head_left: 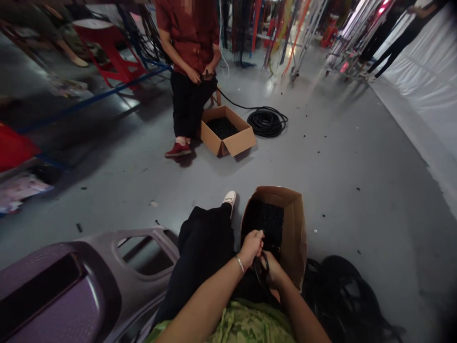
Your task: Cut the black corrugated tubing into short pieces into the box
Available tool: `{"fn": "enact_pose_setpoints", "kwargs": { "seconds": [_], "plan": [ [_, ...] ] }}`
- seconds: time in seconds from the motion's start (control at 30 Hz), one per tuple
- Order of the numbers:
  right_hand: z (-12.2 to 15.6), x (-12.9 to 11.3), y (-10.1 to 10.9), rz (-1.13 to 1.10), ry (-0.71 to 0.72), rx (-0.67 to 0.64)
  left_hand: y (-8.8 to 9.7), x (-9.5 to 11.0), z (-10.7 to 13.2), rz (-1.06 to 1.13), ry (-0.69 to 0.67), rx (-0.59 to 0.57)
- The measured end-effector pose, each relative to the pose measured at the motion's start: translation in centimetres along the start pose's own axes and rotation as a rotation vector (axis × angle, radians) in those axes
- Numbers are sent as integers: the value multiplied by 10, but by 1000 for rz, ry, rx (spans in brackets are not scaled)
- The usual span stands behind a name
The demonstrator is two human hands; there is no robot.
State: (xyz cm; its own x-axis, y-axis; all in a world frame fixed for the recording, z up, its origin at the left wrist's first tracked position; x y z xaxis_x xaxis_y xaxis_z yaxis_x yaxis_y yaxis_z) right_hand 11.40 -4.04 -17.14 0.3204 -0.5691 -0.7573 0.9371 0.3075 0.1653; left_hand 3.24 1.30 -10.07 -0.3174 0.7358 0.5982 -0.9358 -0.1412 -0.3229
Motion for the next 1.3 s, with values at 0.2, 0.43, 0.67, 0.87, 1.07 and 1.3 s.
{"fn": "enact_pose_setpoints", "kwargs": {
  "seconds": [0.2, 0.43, 0.67, 0.87, 1.07, 1.3],
  "plan": [
    [17, -40, 53, -236, -62, 116, 20, 31, 12, 113, -162, 120],
    [35, -88, 61, 66, 213, 24, 13, 36, 15, 134, -247, 13],
    [46, -99, 59, 178, 349, -49, 9, 34, 13, 114, -271, -44],
    [46, -91, 66, 119, 327, -90, 3, 27, 11, 81, -201, -65],
    [43, -68, 65, -33, 183, -145, 0, 25, 9, 75, -189, -74],
    [38, -67, 66, 65, 191, -161, 2, 22, 8, 53, -170, -63]
  ]
}}
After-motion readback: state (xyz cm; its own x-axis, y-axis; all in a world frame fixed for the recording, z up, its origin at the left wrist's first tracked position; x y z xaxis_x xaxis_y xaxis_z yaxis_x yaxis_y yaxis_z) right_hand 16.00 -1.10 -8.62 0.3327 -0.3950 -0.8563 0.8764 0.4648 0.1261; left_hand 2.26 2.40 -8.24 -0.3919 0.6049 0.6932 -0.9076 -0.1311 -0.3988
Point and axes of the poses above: each hand's wrist, its own z-axis away from the middle knuckle, its own y-axis out of the back of the hand, x = y × z, the point moved 8 cm from there along -z, towards the middle knuckle, and after that the axes turned 10 degrees about z, right-handed, at the moved point
